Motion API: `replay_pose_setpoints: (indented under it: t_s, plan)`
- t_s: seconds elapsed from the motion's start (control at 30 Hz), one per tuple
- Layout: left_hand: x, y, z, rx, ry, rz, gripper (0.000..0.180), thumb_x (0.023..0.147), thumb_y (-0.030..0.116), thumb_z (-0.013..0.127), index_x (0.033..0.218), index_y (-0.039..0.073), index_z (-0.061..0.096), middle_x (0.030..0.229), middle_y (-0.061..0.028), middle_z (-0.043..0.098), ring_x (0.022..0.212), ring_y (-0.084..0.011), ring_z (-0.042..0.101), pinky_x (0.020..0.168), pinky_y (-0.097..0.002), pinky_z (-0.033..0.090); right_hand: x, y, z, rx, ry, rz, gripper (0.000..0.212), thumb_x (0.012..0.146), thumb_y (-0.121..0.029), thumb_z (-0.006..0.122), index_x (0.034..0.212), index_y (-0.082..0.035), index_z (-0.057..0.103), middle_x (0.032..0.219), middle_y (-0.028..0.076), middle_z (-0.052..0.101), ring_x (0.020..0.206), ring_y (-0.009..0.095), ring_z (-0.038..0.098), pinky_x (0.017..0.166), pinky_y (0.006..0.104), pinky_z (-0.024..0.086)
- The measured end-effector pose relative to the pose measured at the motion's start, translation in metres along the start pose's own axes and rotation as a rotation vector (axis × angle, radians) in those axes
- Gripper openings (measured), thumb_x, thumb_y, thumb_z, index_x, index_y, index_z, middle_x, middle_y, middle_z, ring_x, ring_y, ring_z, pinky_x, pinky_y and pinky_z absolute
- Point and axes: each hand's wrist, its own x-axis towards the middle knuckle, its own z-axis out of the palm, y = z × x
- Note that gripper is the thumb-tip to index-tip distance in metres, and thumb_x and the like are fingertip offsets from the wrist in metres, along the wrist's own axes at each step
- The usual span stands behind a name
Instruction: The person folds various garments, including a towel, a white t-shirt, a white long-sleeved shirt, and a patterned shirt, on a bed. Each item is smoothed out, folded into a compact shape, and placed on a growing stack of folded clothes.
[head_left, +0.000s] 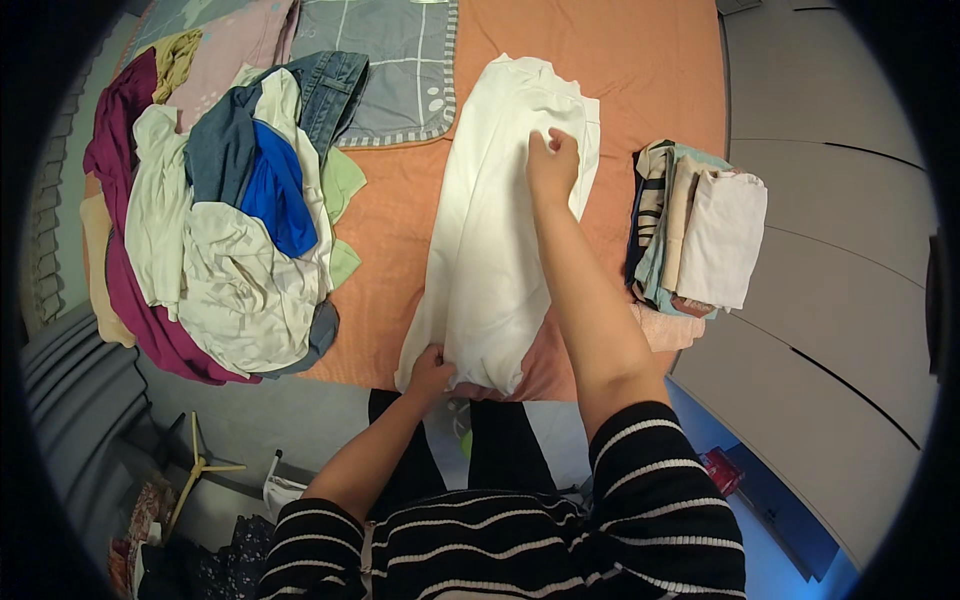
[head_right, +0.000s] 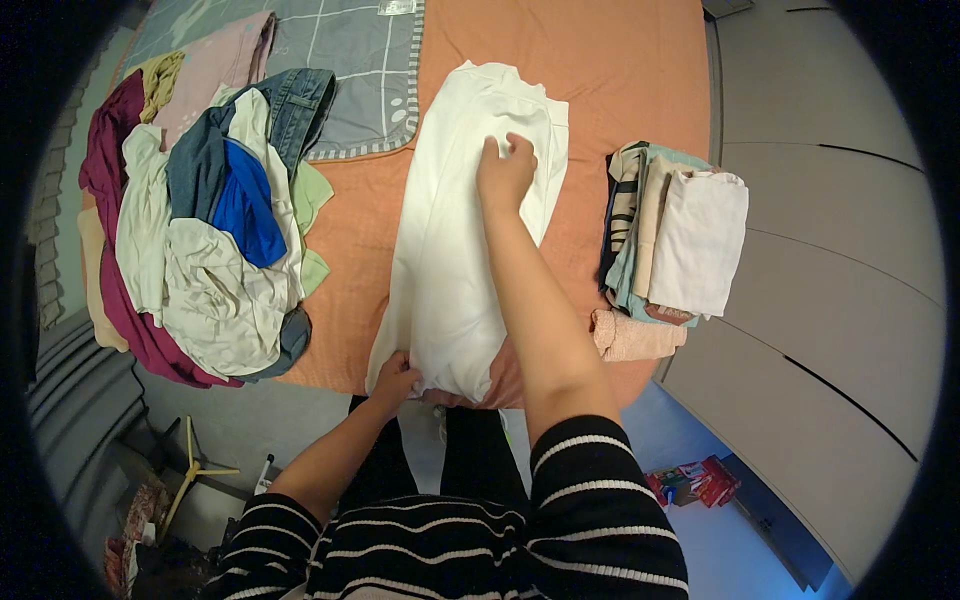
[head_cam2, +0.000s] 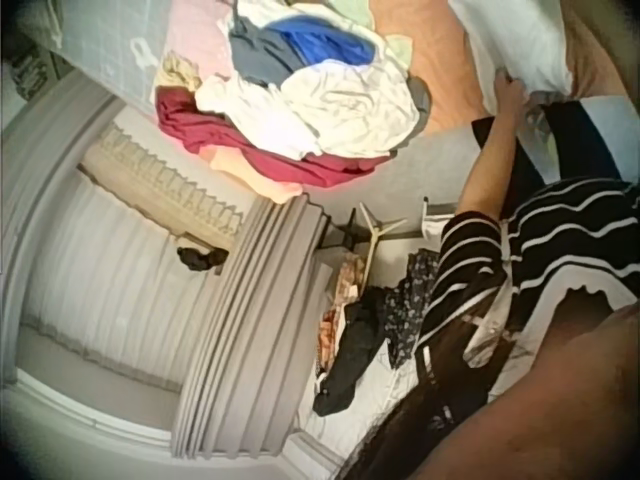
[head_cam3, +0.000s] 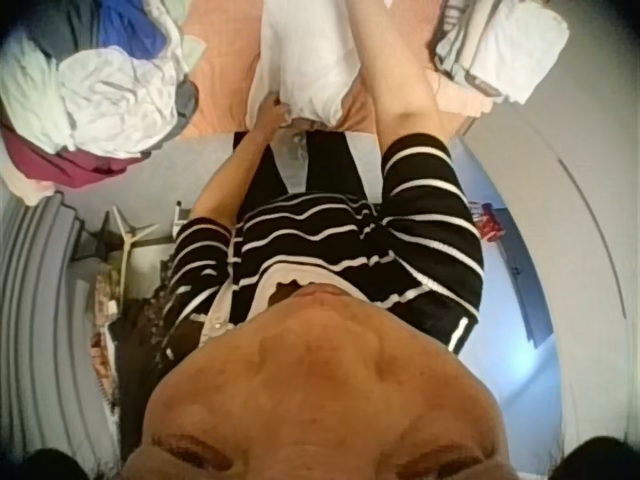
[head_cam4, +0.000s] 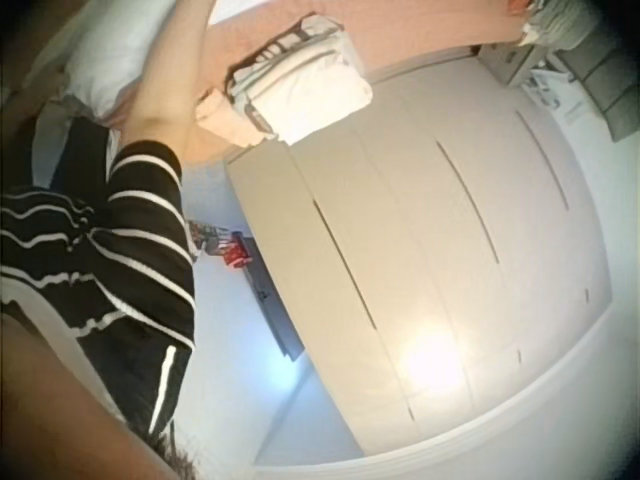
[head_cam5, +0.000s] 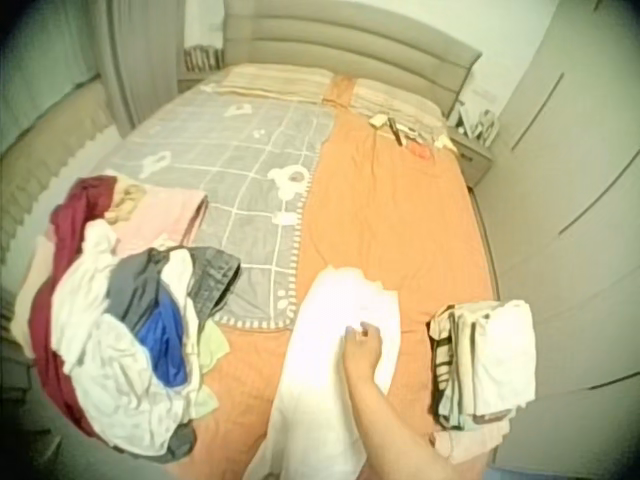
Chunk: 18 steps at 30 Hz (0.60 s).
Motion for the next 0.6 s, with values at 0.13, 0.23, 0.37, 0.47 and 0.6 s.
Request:
replay_pose_setpoints:
  t_s: [0.13, 0.23, 0.37, 0.47, 0.6]
  plan:
    - [-0.003, 0.008, 0.005, -0.044, -0.025, -0.004, 0.026, 0.081, 0.017, 0.066, 0.097, -0.003, 0.059, 0.087, -0.0072, 0.062, 0.077, -0.0137, 0.057, 0.071, -0.0281, 0.047, -0.025, 0.037, -0.024, -0.364, -0.032, -0.355, 0.049, 0.084, -0.027, 0.063, 0.124, -0.001, 0.05, 0.139, 0.026, 0.034, 0.13, 0.04, 0.03, 0.104, 0.0454, 0.03]
    - [0.011, -0.007, 0.003, 0.142, 0.041, 0.163, 0.031, 0.083, 0.025, 0.067, 0.096, -0.002, 0.059, 0.085, -0.008, 0.063, 0.074, -0.0139, 0.057, 0.069, -0.0284, 0.047, -0.033, 0.049, -0.021, -0.685, -0.115, -0.655, 0.06, 0.083, -0.034, 0.064, 0.136, -0.015, 0.044, 0.148, 0.023, 0.021, 0.136, 0.042, 0.019, 0.104, 0.0584, 0.024]
    - [0.012, -0.013, -0.001, 0.324, 0.107, 0.238, 0.028, 0.083, 0.023, 0.067, 0.095, 0.0, 0.059, 0.082, -0.0094, 0.064, 0.073, -0.014, 0.058, 0.067, -0.0293, 0.047, 0.013, 0.046, -0.015, -0.915, -0.271, -0.826, 0.058, 0.087, -0.045, 0.056, 0.139, -0.029, 0.039, 0.152, 0.013, 0.019, 0.138, 0.037, 0.018, 0.104, 0.0616, 0.023]
    - [0.008, -0.019, -0.005, 0.478, 0.137, 0.242, 0.027, 0.082, 0.022, 0.068, 0.094, 0.0, 0.059, 0.08, -0.0101, 0.063, 0.072, -0.0156, 0.059, 0.066, -0.0304, 0.048, 0.068, 0.071, -0.023, -0.807, -0.543, -0.608, 0.056, 0.088, -0.037, 0.056, 0.138, -0.015, 0.04, 0.146, 0.015, 0.032, 0.134, 0.031, 0.031, 0.105, 0.0444, 0.032]
    - [-0.017, -0.005, -0.012, 0.586, 0.22, 0.246, 0.027, 0.079, 0.02, 0.07, 0.093, 0.0, 0.057, 0.083, -0.011, 0.062, 0.076, -0.0209, 0.06, 0.069, -0.0326, 0.048, 0.004, 0.041, -0.07, -0.238, -0.168, -0.508, 0.043, 0.085, -0.023, 0.06, 0.122, -0.001, 0.052, 0.123, 0.018, 0.052, 0.115, 0.032, 0.048, 0.097, 0.038, 0.039]
